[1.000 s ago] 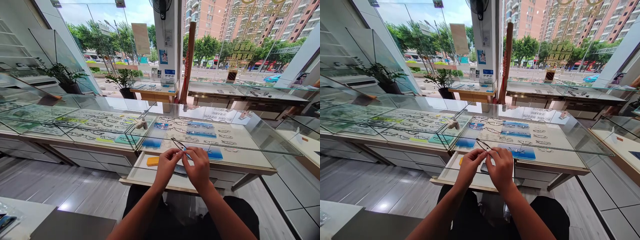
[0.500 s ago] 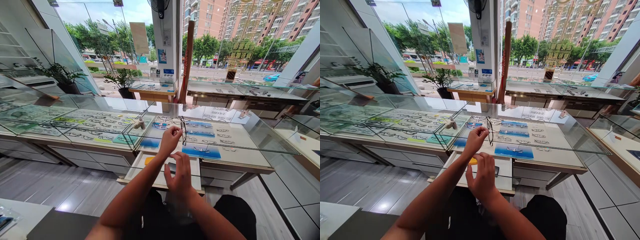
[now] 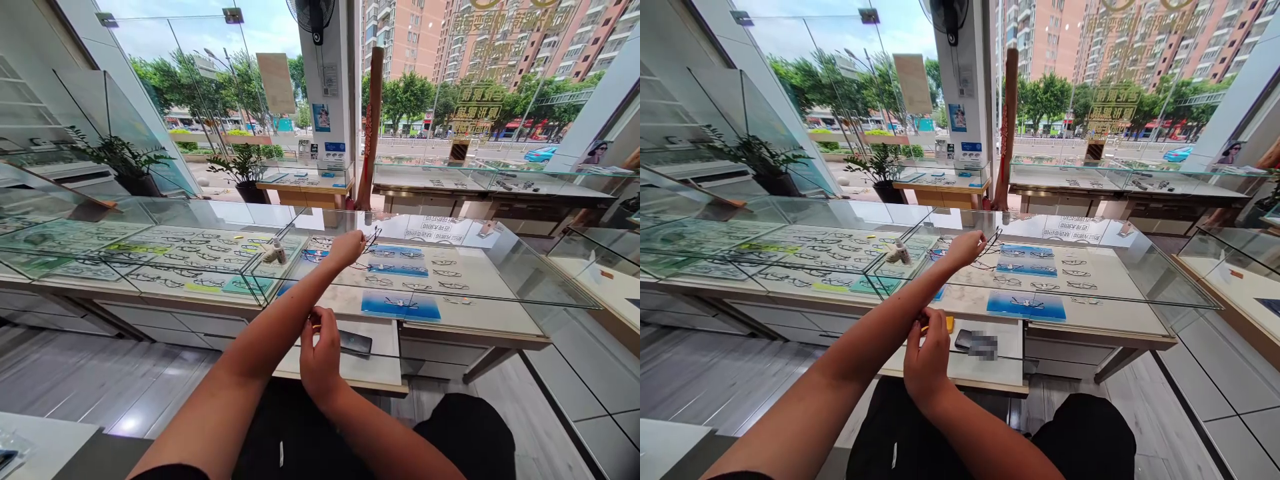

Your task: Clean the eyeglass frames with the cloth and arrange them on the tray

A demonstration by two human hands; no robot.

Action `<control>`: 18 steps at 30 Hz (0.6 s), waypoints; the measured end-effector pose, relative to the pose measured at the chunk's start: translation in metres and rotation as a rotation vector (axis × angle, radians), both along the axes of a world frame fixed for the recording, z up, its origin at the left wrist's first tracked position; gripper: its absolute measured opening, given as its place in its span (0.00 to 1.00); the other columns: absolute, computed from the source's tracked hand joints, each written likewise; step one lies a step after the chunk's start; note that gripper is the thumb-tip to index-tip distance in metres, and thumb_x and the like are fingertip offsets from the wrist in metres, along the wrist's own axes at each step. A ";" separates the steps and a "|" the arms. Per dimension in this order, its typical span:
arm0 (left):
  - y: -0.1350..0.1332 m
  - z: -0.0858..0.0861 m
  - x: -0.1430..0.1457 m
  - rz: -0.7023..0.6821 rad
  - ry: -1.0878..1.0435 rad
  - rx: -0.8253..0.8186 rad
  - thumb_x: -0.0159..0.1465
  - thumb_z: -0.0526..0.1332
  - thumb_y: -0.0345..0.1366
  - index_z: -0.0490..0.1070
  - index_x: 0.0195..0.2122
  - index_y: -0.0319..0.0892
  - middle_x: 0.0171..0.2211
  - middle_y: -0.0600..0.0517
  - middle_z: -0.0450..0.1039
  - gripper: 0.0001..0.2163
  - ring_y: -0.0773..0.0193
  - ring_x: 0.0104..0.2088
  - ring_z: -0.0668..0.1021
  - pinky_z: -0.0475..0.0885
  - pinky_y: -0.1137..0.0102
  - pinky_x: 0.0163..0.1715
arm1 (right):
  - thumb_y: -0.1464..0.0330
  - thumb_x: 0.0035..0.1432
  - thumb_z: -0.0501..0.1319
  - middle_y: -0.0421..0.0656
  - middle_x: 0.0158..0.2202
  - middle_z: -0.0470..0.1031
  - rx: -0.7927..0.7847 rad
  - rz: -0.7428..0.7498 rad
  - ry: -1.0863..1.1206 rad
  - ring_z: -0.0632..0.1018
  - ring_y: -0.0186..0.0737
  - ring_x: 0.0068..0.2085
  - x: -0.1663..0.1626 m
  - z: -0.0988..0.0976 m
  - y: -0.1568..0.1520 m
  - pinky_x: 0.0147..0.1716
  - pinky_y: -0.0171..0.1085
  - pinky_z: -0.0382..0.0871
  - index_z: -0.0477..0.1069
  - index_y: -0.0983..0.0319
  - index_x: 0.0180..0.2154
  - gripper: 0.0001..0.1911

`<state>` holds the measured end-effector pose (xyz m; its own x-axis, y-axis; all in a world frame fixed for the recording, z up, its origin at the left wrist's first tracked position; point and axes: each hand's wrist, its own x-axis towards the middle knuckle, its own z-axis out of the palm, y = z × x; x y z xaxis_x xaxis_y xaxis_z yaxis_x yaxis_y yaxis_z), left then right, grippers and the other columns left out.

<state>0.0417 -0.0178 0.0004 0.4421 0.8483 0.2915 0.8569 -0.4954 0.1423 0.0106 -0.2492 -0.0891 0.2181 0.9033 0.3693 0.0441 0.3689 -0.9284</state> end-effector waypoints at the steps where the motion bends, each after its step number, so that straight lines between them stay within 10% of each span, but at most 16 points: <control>1: 0.005 -0.001 0.000 -0.016 0.071 0.013 0.76 0.55 0.34 0.78 0.50 0.37 0.48 0.38 0.83 0.13 0.51 0.43 0.83 0.68 0.64 0.40 | 0.65 0.72 0.56 0.47 0.46 0.76 -0.019 0.017 0.049 0.76 0.46 0.46 0.000 0.001 0.005 0.49 0.46 0.73 0.72 0.56 0.50 0.09; 18: 0.063 -0.032 0.008 -0.305 0.480 0.072 0.66 0.61 0.19 0.81 0.46 0.37 0.47 0.36 0.83 0.13 0.53 0.46 0.83 0.67 0.64 0.47 | 0.61 0.54 0.72 0.39 0.29 0.78 -0.504 0.357 0.908 0.79 0.39 0.32 0.028 0.005 0.094 0.31 0.37 0.74 0.73 0.58 0.34 0.11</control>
<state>0.0495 0.0450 -0.0312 0.7610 0.6469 0.0494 0.6336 -0.7247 -0.2708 0.0387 -0.1552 -0.0844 -0.0819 0.9708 -0.2254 -0.7659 -0.2060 -0.6091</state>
